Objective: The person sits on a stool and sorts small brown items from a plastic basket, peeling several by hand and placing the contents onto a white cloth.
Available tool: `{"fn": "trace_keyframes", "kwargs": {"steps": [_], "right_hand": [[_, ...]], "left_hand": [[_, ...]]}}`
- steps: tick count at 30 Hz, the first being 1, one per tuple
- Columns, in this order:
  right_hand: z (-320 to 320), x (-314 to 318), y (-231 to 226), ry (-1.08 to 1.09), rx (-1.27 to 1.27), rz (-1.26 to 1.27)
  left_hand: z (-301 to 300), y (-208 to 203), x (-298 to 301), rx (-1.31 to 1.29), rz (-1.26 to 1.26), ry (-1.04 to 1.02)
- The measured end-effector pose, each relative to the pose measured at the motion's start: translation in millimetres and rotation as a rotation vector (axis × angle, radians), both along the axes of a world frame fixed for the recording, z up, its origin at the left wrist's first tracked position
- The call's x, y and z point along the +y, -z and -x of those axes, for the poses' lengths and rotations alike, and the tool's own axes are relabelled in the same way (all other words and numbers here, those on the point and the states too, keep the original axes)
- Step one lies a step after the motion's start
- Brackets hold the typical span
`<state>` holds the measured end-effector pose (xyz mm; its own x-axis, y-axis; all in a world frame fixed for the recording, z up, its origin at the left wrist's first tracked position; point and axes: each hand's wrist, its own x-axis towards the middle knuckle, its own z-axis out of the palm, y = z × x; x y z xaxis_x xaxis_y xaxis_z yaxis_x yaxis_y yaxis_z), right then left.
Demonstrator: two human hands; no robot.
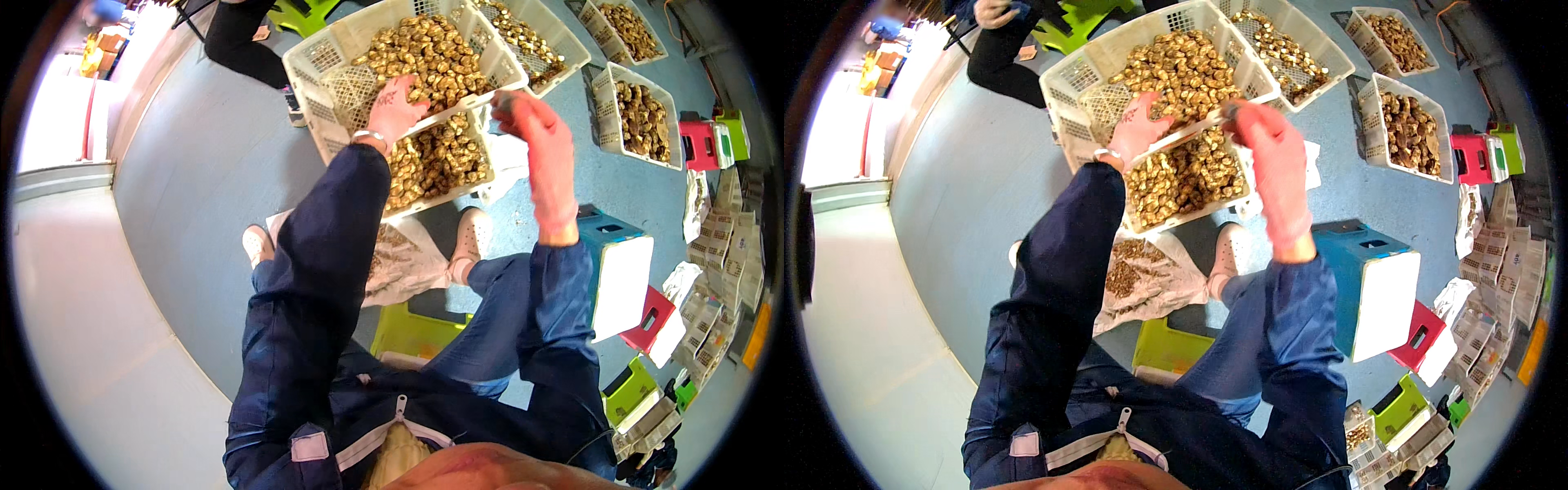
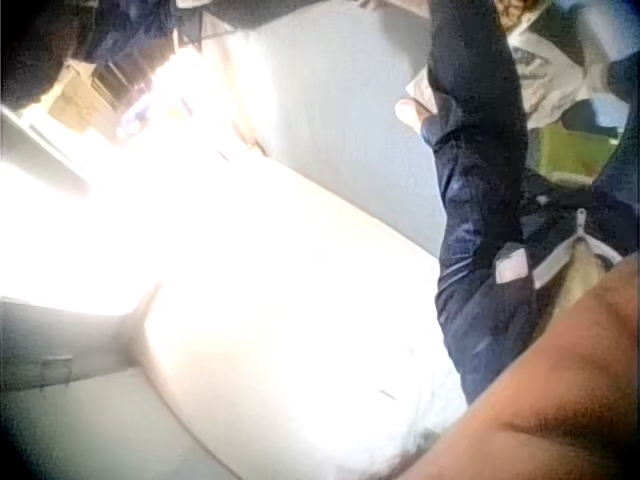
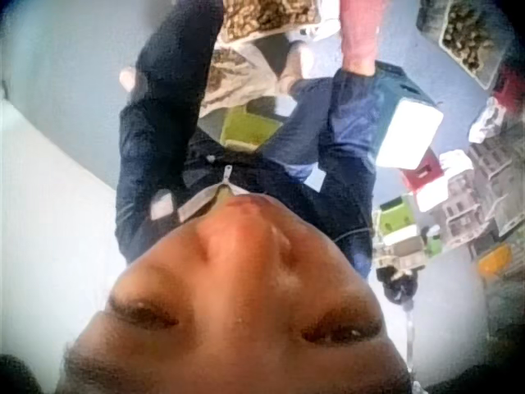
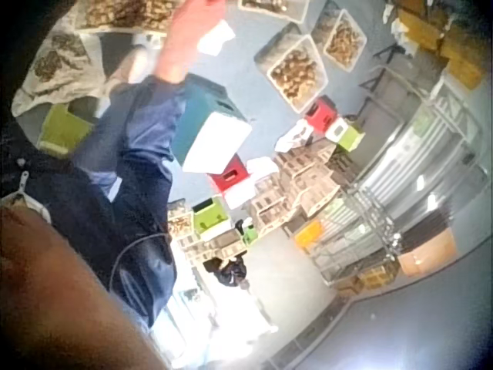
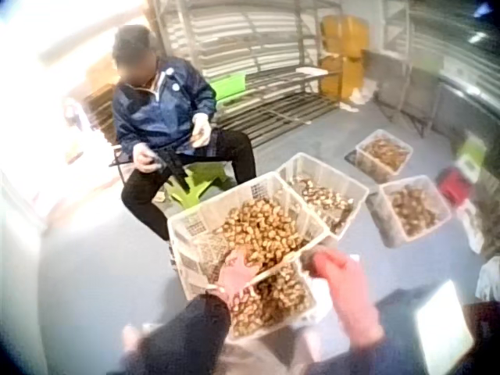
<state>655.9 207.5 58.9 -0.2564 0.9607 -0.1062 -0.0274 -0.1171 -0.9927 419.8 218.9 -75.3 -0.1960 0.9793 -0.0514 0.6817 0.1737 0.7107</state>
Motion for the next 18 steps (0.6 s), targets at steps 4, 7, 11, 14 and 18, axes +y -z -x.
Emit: {"fn": "trace_keyframes", "kwargs": {"steps": [4, 7, 11, 14, 18], "right_hand": [[8, -23, -16, 0.024, -0.205, 0.102], [4, -37, -19, 0.026, -0.278, 0.116], [-8, -28, -10, 0.032, -0.308, 0.049], [-14, -18, -7, -0.026, -0.36, -0.048], [-17, -10, -1, -0.049, -0.354, -0.112]], "left_hand": [[9, 27, 61, 0.324, 0.02, 0.104], [4, 30, 104, 0.358, 0.13, 0.193], [-7, 39, 152, 0.55, 0.124, 0.254], [-22, 50, 180, 0.57, 0.257, 0.253], [-31, 58, 200, 0.447, 0.461, 0.302]]}}
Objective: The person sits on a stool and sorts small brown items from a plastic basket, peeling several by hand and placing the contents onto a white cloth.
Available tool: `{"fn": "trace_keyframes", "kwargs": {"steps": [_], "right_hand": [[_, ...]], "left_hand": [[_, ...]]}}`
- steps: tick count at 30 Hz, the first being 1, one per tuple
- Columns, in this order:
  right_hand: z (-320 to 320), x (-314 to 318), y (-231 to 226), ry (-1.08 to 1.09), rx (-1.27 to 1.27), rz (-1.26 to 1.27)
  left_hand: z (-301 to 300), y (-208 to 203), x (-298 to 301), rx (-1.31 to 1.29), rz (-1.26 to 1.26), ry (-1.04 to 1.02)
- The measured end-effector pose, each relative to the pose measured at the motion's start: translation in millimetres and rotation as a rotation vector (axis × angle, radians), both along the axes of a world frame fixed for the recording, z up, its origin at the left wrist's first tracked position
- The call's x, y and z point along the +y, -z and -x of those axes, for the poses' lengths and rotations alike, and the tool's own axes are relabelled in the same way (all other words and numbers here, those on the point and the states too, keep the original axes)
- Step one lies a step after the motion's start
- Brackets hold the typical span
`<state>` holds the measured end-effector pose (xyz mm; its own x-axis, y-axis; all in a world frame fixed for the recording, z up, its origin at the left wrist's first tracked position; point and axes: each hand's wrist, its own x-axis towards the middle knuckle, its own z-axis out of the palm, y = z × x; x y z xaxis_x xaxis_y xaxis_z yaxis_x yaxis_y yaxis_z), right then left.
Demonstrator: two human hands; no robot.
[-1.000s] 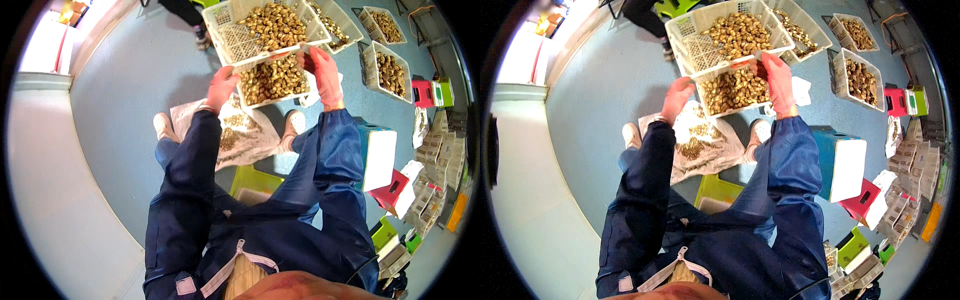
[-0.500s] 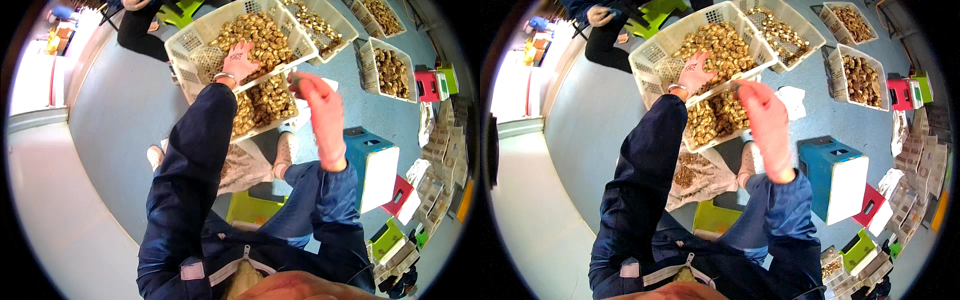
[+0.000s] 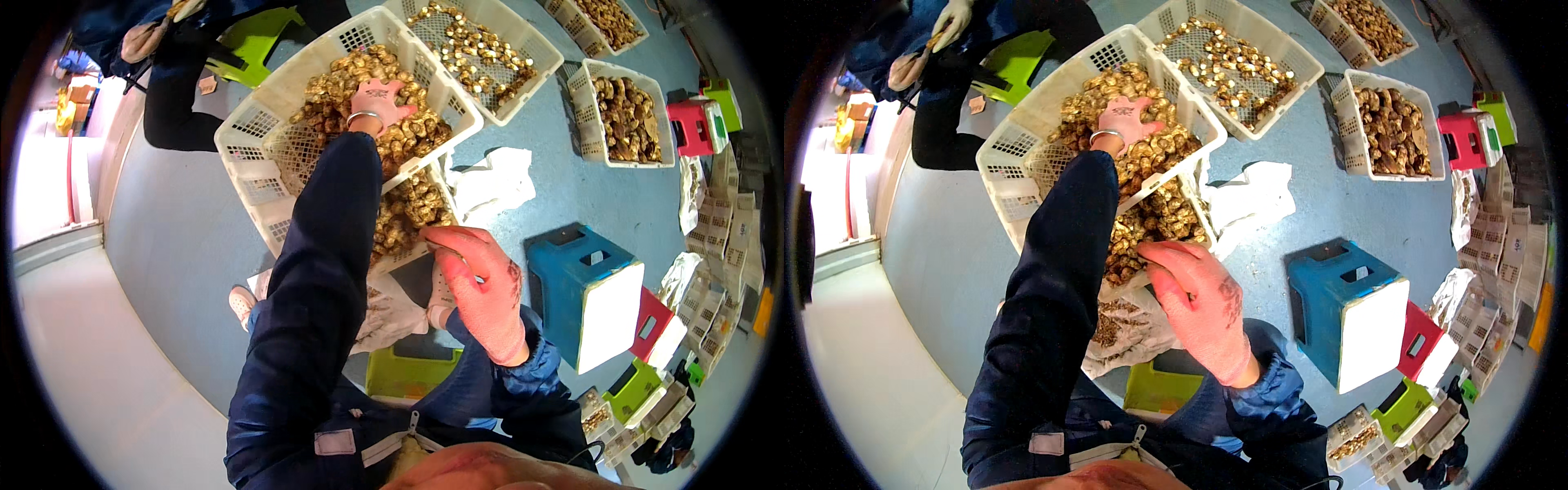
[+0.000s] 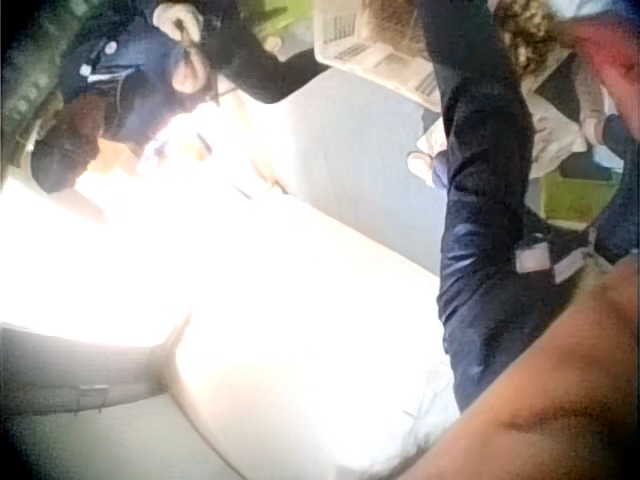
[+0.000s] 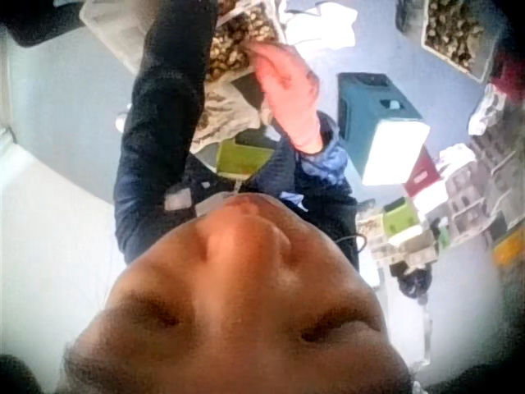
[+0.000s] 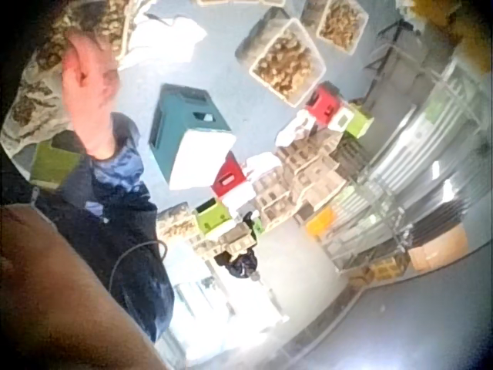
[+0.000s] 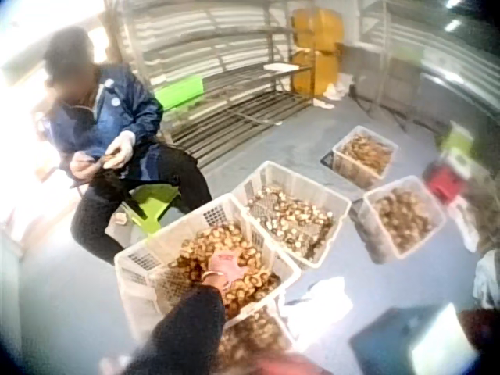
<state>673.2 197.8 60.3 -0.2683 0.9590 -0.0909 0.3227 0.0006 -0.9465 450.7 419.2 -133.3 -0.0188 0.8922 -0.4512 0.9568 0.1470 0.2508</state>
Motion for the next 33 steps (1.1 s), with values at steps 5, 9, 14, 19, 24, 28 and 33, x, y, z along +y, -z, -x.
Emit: {"fn": "trace_keyframes", "kwargs": {"steps": [5, 9, 14, 19, 24, 28, 33], "right_hand": [[12, 14, 1, -0.029, 0.04, 0.026], [23, 20, 10, -0.098, 0.077, -0.116], [36, 18, 22, -0.1, 0.093, -0.191], [29, 17, 33, -0.001, -0.003, -0.196], [34, 6, 32, -0.033, 0.063, -0.143], [35, -1, 27, -0.008, 0.072, -0.05], [41, -14, 35, 0.049, 0.267, 0.229]], "left_hand": [[-2, 20, -31, -0.124, -0.078, -0.063], [-1, 22, -22, -0.173, 0.124, 0.17], [-2, 11, -36, -0.104, 0.139, 0.107], [8, 31, -56, -0.839, 0.031, -0.541], [78, 41, -86, -1.896, 0.055, -1.079], [75, 0, -124, -2.526, 0.327, -0.743], [60, -36, -193, -2.595, -0.126, -0.956]]}}
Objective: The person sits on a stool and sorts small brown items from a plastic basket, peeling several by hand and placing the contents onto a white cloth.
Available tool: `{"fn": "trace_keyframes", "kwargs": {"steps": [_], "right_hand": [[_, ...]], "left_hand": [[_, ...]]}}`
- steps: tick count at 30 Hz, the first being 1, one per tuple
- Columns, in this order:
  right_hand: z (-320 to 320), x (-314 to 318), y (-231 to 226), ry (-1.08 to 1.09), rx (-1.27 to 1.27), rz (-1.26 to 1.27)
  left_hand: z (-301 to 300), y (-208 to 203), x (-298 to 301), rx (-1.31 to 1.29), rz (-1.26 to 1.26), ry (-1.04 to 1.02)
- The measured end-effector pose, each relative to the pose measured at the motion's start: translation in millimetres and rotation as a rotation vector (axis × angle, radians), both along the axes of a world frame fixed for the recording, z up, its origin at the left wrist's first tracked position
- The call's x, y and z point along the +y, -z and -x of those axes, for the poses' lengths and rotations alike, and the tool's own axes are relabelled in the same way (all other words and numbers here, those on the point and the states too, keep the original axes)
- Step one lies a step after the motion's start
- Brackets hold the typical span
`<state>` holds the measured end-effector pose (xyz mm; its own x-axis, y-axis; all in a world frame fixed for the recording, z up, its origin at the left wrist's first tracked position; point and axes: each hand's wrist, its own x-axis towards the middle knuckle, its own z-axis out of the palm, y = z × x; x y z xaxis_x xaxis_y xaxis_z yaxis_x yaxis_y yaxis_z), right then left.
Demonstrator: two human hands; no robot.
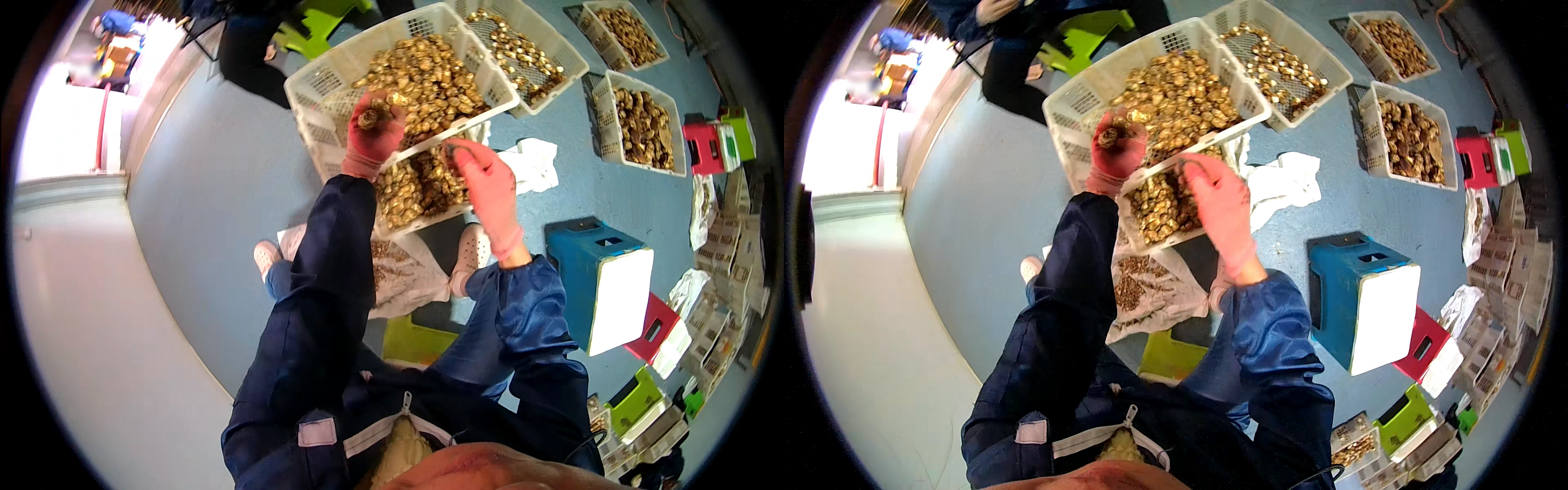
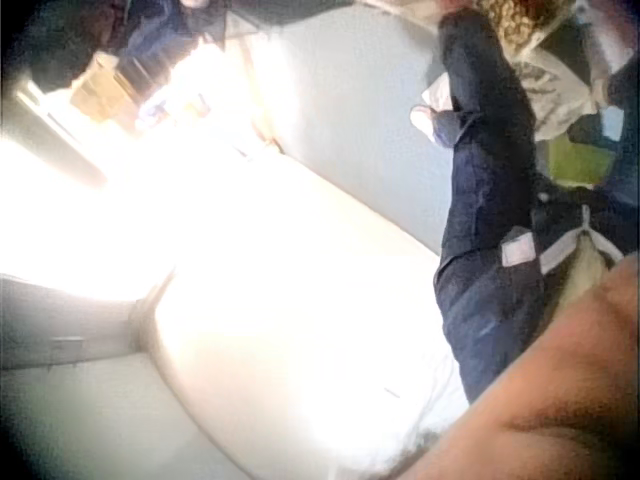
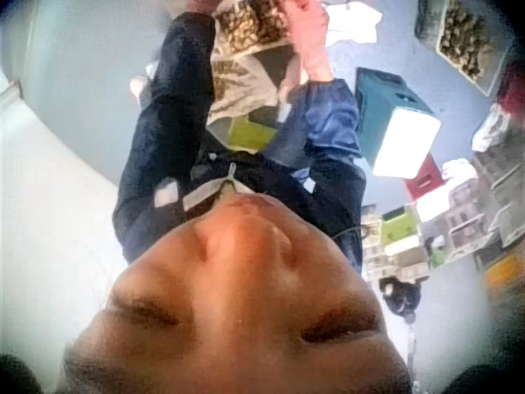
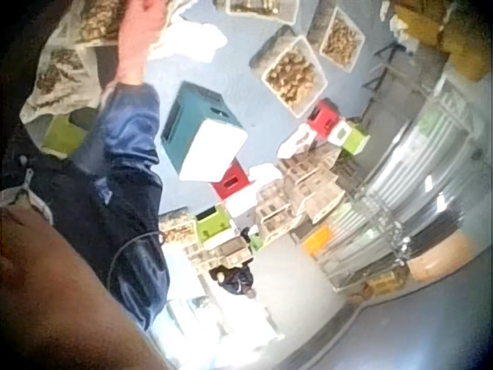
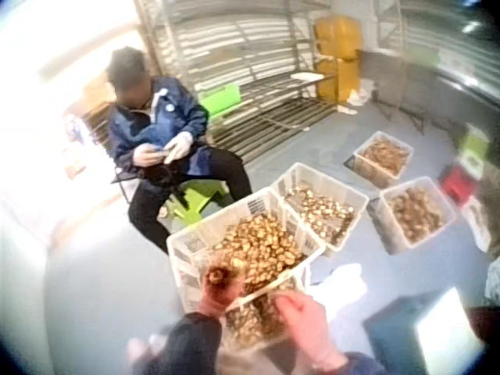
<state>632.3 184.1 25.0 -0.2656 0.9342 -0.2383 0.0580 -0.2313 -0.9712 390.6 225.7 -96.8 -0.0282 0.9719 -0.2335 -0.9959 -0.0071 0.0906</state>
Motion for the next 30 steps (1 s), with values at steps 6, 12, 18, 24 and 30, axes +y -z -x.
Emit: {"fn": "trace_keyframes", "kwargs": {"steps": [6, 12, 18, 24, 30], "right_hand": [[32, -28, 0, -0.222, 0.254, -0.044], [65, -123, 11, -0.452, 0.225, 0.055], [78, -211, 24, -0.443, 0.423, 0.304], [78, -252, 55, -0.423, 0.293, 0.381], [89, -271, 73, -0.449, 0.478, 0.448]], "left_hand": [[-18, -52, -132, 0.038, -0.082, 0.107], [-15, -64, -269, 0.353, -0.086, -0.06], [-24, -53, -365, 0.653, -0.083, -0.252], [-18, -42, -410, -0.043, 0.165, -0.056], [-21, -35, -434, 0.63, 0.21, -0.109]]}}
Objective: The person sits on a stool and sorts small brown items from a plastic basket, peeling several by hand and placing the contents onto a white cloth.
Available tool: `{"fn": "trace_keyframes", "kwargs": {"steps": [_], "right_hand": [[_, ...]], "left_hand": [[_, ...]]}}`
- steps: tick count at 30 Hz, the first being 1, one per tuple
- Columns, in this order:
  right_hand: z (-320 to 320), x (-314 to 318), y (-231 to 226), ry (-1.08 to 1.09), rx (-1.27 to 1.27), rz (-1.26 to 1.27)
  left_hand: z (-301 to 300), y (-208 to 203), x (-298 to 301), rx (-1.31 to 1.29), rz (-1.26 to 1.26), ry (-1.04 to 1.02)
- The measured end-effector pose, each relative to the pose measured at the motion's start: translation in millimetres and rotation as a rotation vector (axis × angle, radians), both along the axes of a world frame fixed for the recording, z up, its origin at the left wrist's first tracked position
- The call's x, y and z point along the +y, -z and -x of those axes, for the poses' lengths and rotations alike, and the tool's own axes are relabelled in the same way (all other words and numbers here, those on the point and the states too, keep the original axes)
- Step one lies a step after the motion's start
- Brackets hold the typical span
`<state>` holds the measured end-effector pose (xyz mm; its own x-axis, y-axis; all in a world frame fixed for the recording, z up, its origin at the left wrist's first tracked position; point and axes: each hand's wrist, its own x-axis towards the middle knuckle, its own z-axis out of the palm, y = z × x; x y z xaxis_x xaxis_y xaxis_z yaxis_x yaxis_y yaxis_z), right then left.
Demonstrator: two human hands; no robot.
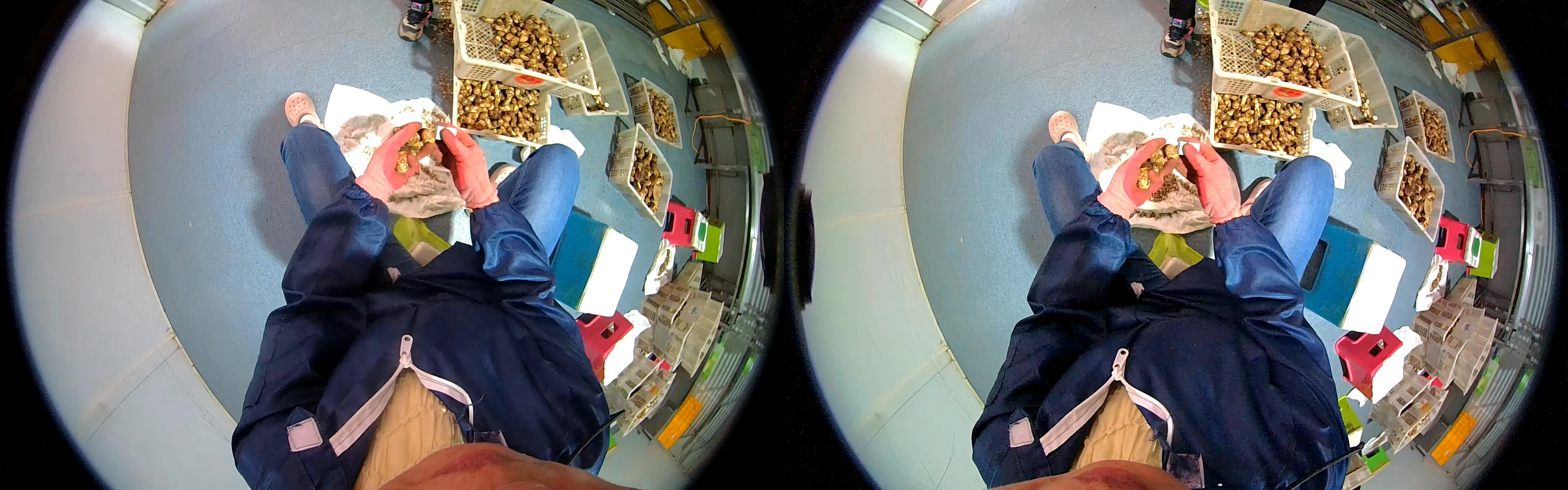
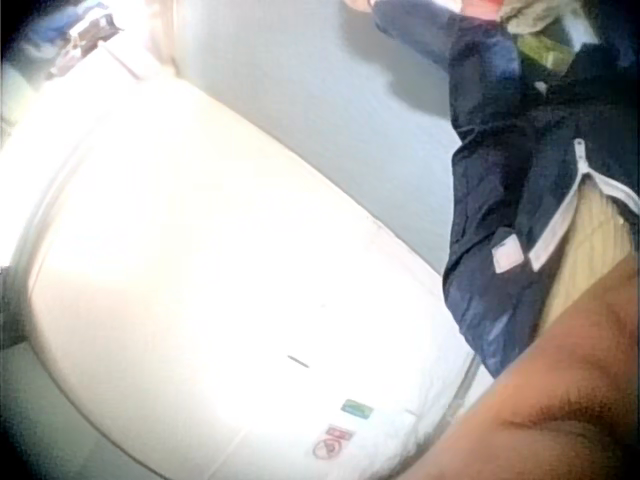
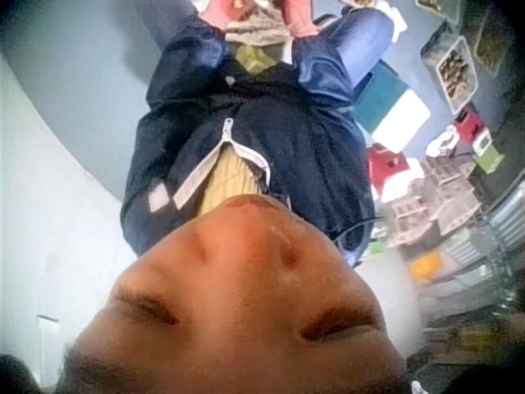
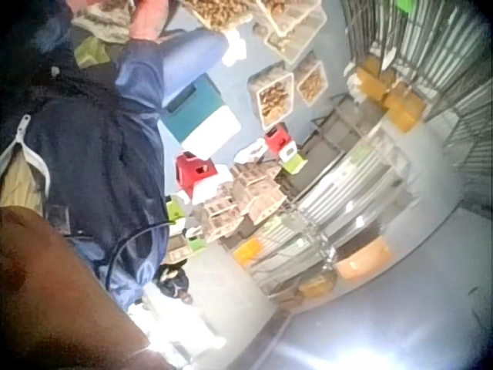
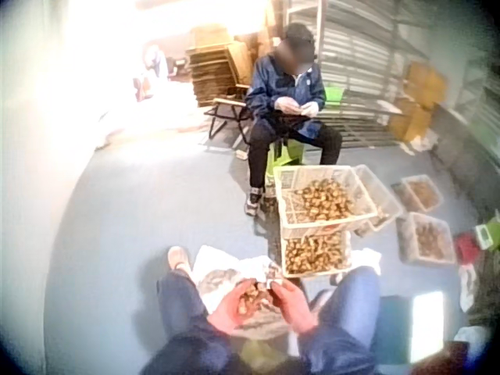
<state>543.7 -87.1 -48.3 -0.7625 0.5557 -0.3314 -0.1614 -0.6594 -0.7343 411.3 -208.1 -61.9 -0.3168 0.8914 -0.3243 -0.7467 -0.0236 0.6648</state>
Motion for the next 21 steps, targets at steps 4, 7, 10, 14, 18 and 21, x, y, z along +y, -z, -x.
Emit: {"fn": "trace_keyframes", "kwargs": {"steps": [4, 7, 10, 14, 18, 21], "right_hand": [[1, 2, 13, -0.116, 0.127, 0.099], [3, 0, 6, -0.103, 0.124, 0.212], [-4, 21, 30, 0.015, 0.234, 0.391], [0, 22, 23, 0.005, 0.211, 0.449], [1, 17, 14, -0.039, 0.014, 0.072], [4, 12, -2, -0.103, -0.118, 0.0]], "left_hand": [[-5, -13, 2, 0.082, 0.101, -0.095], [-2, -16, -3, 0.03, 0.08, -0.113], [-2, -25, 2, -0.123, 0.068, -0.096], [3, -27, 4, 0.082, 0.378, -0.11], [-19, -30, 17, 0.24, 0.409, -0.037], [-25, -30, 13, 0.181, 0.321, -0.075]]}}
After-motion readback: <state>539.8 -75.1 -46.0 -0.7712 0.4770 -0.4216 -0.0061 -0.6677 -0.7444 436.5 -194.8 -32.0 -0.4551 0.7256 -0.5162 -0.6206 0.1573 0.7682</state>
